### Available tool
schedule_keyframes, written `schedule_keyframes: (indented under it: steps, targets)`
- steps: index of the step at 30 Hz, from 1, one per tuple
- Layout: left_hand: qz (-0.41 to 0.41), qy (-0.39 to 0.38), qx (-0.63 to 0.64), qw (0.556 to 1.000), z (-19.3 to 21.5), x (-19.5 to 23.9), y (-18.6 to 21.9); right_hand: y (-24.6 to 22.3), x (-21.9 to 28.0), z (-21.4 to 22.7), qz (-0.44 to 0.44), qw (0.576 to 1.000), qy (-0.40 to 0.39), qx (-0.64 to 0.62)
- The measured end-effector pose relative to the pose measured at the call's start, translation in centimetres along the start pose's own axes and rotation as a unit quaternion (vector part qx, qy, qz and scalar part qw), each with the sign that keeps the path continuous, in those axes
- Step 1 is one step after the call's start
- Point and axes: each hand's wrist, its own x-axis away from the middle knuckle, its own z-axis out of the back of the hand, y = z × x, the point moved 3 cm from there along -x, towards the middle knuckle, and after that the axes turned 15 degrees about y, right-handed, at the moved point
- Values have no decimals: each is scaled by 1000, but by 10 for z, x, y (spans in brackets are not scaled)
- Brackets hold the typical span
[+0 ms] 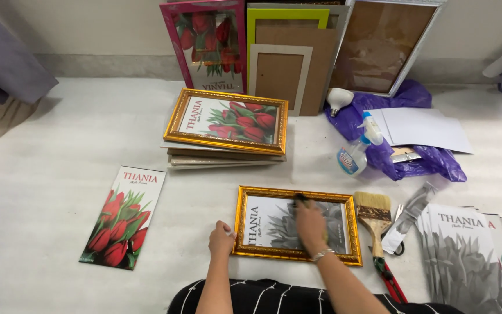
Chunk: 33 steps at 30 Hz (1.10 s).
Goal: Cleaning a frame, cutting a picture from a sheet, and assembling it into the frame
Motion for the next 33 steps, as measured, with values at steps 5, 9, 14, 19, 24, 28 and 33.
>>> schedule_keyframes:
  steps: [5,9,14,19,24,28,33]
  targets:
    - [-1,1,-2,1000,-7,-3,-9,-38,-2,-43,80,994,43,-67]
    - [3,-1,6,1000,-5,-4,-8,25,-9,-39,93,990,82,-72]
    - [2,4,20,1000,4,6,-1,127,-2,-9,32,997,46,50]
    - [-4,0,-5,1000,4,6,3,116,1,-33,-38,995,38,85]
    - [40,5,19,999,43,37,35,-9,-5,-12,-18,999,-17,-28]
    - [38,17,19,999,34,29,27,-92,-13,-18,24,995,-17,-97]
    - [0,12,14,1000,10,8,6,-125,-13,-17,82,987,-95,-104]
